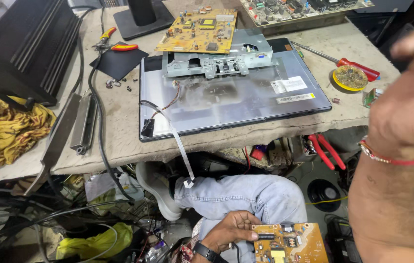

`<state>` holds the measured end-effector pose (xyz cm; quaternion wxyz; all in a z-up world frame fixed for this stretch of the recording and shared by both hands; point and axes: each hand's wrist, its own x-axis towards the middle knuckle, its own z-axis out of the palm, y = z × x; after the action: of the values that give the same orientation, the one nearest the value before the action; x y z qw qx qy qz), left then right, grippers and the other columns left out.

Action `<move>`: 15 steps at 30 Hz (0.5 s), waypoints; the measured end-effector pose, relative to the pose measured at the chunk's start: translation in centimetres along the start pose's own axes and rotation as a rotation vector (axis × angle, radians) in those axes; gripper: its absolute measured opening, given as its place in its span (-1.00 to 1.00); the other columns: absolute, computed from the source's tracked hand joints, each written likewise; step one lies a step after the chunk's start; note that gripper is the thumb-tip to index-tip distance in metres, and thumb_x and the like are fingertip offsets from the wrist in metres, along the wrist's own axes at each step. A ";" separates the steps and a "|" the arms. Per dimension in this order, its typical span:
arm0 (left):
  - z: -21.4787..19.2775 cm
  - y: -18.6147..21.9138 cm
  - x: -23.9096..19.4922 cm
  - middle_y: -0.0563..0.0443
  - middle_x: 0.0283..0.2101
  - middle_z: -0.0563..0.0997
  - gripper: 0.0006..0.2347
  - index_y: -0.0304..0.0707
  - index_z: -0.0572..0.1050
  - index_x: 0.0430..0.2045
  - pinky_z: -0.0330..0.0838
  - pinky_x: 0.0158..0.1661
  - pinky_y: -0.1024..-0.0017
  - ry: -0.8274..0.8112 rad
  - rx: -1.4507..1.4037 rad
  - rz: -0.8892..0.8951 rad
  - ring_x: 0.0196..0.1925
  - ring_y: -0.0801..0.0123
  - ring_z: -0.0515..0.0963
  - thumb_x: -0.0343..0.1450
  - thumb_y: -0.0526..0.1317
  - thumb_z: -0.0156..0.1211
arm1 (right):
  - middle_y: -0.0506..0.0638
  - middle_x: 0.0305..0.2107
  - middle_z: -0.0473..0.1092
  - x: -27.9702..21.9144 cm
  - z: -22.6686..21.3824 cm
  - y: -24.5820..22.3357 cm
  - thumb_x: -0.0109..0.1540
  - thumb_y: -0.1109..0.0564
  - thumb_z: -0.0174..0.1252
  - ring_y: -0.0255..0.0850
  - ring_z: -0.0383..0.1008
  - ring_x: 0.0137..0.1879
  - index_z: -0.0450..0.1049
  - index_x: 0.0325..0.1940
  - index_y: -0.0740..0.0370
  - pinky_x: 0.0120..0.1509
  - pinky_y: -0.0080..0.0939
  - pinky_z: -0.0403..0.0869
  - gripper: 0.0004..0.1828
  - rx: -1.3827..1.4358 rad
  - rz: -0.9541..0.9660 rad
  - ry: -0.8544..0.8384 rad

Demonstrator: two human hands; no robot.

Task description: The person sits with a circuit board on their lap and uses pliers to remove a component, then uses a soldering iron to work on the board. They flip the board over and continue soldering, then place the board on the table and gesture while holding it.

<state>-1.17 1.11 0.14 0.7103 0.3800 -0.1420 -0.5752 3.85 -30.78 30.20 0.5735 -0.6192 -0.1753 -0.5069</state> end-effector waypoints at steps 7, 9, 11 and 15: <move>0.3 0.1 -0.5 -0.18 -0.11 0.69 -0.69 -0.53 0.50 -0.05 0.59 0.05 0.45 -0.011 -0.057 -0.025 -0.06 0.38 0.69 0.34 -0.47 0.36 | -0.02 -0.74 0.12 -1.1 3.2 -3.3 0.39 -0.09 -0.15 -0.23 0.09 -0.63 0.18 -0.59 0.24 -0.42 -0.20 0.17 -0.47 -0.209 -0.496 -0.080; 0.4 0.5 -0.1 -0.18 -0.10 0.69 -0.69 -0.54 0.50 -0.04 0.59 0.05 0.45 -0.022 -0.058 -0.018 -0.06 0.38 0.69 0.34 -0.47 0.35 | -0.09 -0.80 0.11 -1.5 4.9 -1.4 0.43 0.02 -0.15 -0.25 0.06 -0.69 0.13 -0.72 0.19 -0.54 -0.26 0.08 -0.40 -0.376 -0.425 -0.117; 0.6 0.3 -0.4 -0.19 -0.09 0.69 -0.68 -0.55 0.50 -0.03 0.59 0.04 0.44 -0.015 -0.041 -0.021 -0.06 0.38 0.69 0.34 -0.47 0.35 | -0.01 -0.70 0.13 -1.8 5.9 1.2 0.47 0.08 -0.11 -0.18 0.16 -0.61 0.20 -0.61 0.25 -0.37 -0.17 0.22 -0.46 -0.599 -0.374 -0.222; 0.5 0.6 -0.9 -0.19 -0.08 0.68 -0.69 -0.56 0.48 -0.02 0.59 0.05 0.44 -0.042 -0.053 -0.014 -0.05 0.37 0.68 0.36 -0.48 0.34 | 0.09 -0.65 0.21 -2.6 6.1 5.1 0.43 0.14 0.06 0.05 0.27 -0.49 0.27 -0.58 0.26 -0.30 0.01 0.32 -0.52 -0.831 -0.361 -0.307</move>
<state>-1.33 1.76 1.13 0.7130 0.3500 -0.1388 -0.5915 9.46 -25.82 26.34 0.1475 -0.8235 -0.1454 -0.5282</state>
